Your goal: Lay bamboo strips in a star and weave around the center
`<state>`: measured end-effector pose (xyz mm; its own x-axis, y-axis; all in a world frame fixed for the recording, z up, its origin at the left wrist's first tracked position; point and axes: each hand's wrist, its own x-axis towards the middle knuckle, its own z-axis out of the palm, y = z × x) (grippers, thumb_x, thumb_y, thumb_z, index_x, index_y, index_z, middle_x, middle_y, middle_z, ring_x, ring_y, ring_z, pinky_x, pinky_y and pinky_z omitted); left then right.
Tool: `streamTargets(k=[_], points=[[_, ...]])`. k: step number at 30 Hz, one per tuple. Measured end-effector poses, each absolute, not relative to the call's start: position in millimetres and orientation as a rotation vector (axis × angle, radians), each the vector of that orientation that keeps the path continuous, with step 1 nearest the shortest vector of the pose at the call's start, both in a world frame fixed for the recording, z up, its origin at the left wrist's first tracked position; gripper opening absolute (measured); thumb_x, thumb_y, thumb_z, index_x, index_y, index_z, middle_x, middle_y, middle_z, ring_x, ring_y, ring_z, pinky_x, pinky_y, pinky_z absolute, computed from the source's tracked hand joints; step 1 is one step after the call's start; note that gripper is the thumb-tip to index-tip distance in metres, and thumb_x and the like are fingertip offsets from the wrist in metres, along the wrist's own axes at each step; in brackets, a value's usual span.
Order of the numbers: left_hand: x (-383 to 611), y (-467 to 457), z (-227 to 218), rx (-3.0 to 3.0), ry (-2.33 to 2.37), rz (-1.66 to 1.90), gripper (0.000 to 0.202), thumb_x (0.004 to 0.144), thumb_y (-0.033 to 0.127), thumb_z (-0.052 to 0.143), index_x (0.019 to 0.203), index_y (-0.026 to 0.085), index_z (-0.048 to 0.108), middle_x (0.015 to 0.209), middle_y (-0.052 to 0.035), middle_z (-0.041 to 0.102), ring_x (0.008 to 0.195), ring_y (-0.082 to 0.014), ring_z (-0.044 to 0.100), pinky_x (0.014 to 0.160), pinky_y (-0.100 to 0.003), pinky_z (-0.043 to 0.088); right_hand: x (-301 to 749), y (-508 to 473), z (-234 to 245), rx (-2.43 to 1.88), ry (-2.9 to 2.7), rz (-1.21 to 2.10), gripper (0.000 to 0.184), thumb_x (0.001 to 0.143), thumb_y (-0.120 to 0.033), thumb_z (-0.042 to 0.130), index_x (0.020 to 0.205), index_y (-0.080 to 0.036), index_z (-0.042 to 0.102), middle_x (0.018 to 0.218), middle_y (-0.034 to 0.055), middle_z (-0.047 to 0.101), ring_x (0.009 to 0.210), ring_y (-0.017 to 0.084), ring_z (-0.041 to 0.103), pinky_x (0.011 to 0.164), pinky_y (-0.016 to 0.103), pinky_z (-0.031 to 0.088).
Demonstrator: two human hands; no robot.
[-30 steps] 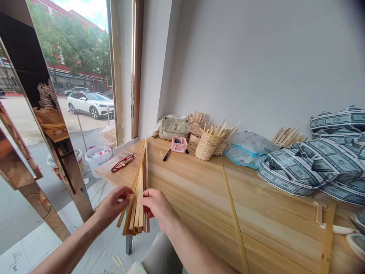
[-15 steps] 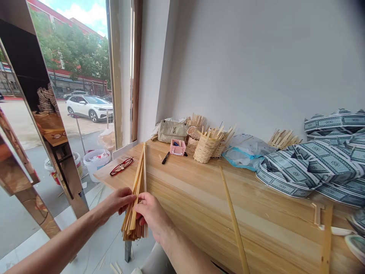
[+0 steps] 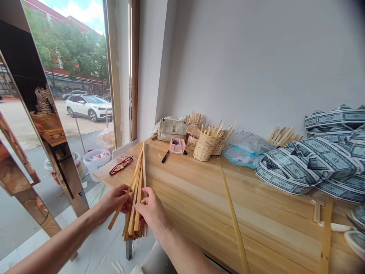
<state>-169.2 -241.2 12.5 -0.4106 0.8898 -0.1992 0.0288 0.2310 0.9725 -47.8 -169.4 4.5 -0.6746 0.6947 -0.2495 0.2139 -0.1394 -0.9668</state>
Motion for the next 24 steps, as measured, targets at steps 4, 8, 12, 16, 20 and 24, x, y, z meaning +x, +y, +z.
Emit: streamTargets(k=[4, 8, 12, 16, 20, 24], points=[[-168, -240, 7, 0.868, 1.669, 1.345, 0.052, 0.066, 0.032, 0.054, 0.113, 0.019, 0.039, 0.066, 0.0036, 0.052, 0.051, -0.0104, 0.053, 0.053, -0.027, 0.045, -50, -169, -3, -0.968, -1.835, 1.795, 0.049, 0.061, -0.011, 0.049, 0.108, -0.024, 0.039, 0.068, -0.0055, 0.049, 0.047, 0.008, 0.05, 0.035, 0.016, 0.039], [-170, -236, 3, 0.988, 1.717, 1.249, 0.033, 0.066, 0.038, 0.055, 0.09, 0.017, 0.047, 0.058, 0.005, 0.049, 0.048, -0.0107, 0.052, 0.048, -0.025, 0.044, -49, -171, 0, -0.958, -1.84, 1.814, 0.045, 0.062, -0.014, 0.048, 0.105, -0.024, 0.04, 0.068, -0.0061, 0.046, 0.042, 0.007, 0.045, 0.033, 0.017, 0.038], [-172, -231, -4, 1.091, 1.732, 1.201, 0.027, 0.067, 0.037, 0.056, 0.08, 0.018, 0.043, 0.05, 0.0075, 0.047, 0.045, -0.0099, 0.049, 0.043, -0.022, 0.042, -48, -172, 4, -0.967, -1.818, 1.826, 0.043, 0.062, -0.014, 0.048, 0.103, -0.023, 0.041, 0.067, -0.0061, 0.048, 0.045, 0.008, 0.049, 0.034, 0.017, 0.037], [-175, -231, -10, 1.112, 1.745, 1.212, 0.021, 0.067, 0.027, 0.054, 0.083, 0.018, 0.042, 0.054, 0.0076, 0.047, 0.045, -0.009, 0.048, 0.043, -0.021, 0.041, -48, -171, 1, -0.941, -1.725, 1.928, 0.041, 0.061, -0.011, 0.045, 0.1, -0.022, 0.039, 0.07, -0.0056, 0.051, 0.046, 0.01, 0.055, 0.036, 0.018, 0.037], [-177, -232, -8, 1.1, 1.826, 1.211, 0.026, 0.063, 0.018, 0.048, 0.088, 0.019, 0.042, 0.053, 0.008, 0.046, 0.044, -0.0091, 0.046, 0.041, -0.02, 0.036, -49, -169, -2, -0.946, -1.791, 1.896, 0.041, 0.06, -0.01, 0.045, 0.099, -0.023, 0.038, 0.071, -0.0055, 0.051, 0.044, 0.01, 0.055, 0.036, 0.019, 0.038], [-176, -235, 4, 1.103, 1.845, 1.224, 0.036, 0.06, 0.015, 0.043, 0.096, 0.021, 0.041, 0.05, 0.0104, 0.039, 0.041, -0.0072, 0.038, 0.041, -0.018, 0.029, -49, -168, -1, -0.943, -1.906, 1.813, 0.042, 0.061, -0.009, 0.046, 0.099, -0.024, 0.04, 0.071, -0.0049, 0.053, 0.045, 0.009, 0.053, 0.036, 0.017, 0.038]])
